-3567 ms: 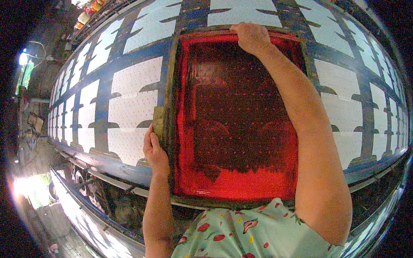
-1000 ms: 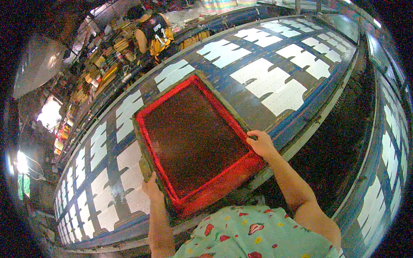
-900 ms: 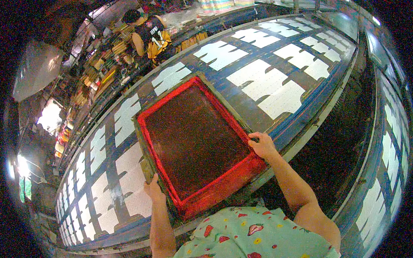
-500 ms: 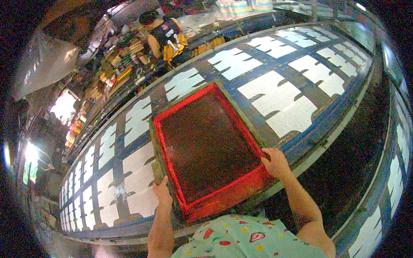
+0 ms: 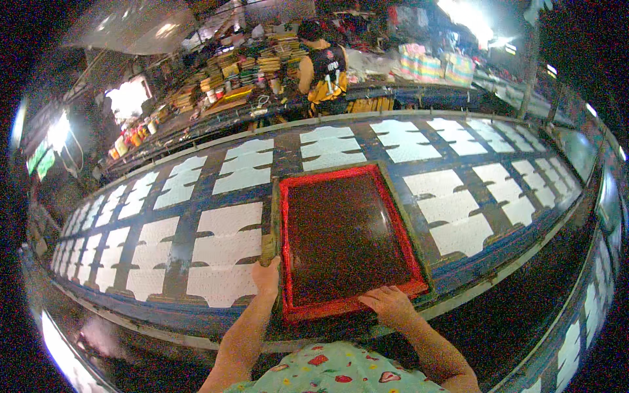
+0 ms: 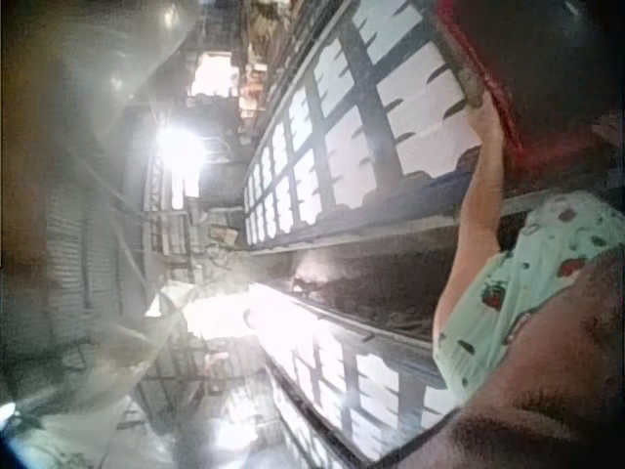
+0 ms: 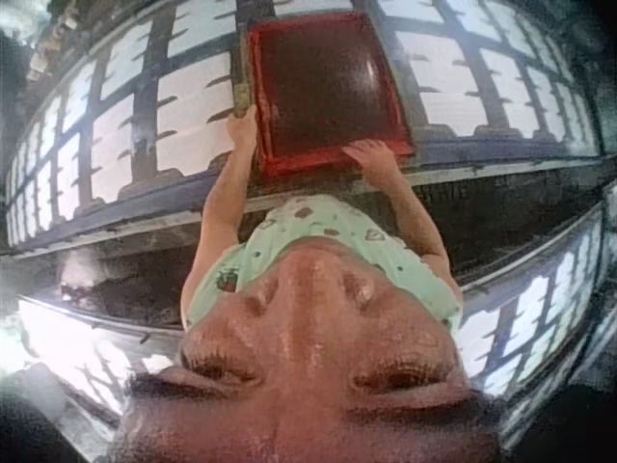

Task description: The person uses a red squeegee to spread red ink across a screen-printing frame placed over white paper sheets on a workbench. The person repeatedly pulls the squeegee across the screen to transfer ink onto the paper, then lifts and repositions the frame to continue printing on adjacent sheets.

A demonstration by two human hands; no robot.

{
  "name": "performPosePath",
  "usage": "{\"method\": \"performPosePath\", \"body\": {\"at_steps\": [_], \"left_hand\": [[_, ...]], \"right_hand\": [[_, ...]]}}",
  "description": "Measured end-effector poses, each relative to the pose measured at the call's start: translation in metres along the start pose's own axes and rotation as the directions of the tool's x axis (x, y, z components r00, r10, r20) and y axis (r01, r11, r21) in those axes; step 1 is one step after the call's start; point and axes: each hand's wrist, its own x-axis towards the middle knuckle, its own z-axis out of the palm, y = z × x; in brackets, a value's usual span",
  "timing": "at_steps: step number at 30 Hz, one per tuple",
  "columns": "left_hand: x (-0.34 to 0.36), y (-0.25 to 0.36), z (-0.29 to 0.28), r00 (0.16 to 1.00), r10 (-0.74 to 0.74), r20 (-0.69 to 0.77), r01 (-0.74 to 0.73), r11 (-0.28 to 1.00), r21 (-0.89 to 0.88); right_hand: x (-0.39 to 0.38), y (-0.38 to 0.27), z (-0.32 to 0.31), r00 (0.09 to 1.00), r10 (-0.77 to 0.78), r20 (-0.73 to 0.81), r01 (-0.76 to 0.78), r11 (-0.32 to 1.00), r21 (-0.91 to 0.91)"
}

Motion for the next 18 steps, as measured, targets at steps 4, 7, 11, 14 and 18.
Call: {"method": "performPosePath", "body": {"at_steps": [4, 7, 11, 14, 18], "left_hand": [[-0.005, -0.001, 0.000, 0.997, -0.001, -0.081, 0.014, 0.987, 0.157], [-0.007, 0.000, -0.002, 0.982, 0.167, -0.086, -0.155, 0.979, 0.131], [-0.011, 0.003, -0.002, 0.966, 0.233, -0.114, -0.224, 0.971, 0.088], [-0.014, 0.006, -0.002, 0.969, 0.217, -0.115, -0.214, 0.976, 0.035], [-0.015, 0.010, -0.004, 0.979, 0.190, -0.079, -0.191, 0.982, -0.011]], "right_hand": [[0.040, -0.026, -0.006, 0.977, 0.064, 0.202, -0.070, 0.997, 0.021], [0.065, -0.032, -0.028, 0.917, 0.157, 0.367, -0.174, 0.985, 0.012], [0.061, -0.036, -0.036, 0.903, 0.171, 0.393, -0.188, 0.982, 0.004], [0.043, -0.043, -0.021, 0.915, 0.184, 0.359, -0.184, 0.982, -0.037], [0.030, -0.047, 0.000, 0.981, 0.121, 0.153, -0.127, 0.991, 0.030]]}}
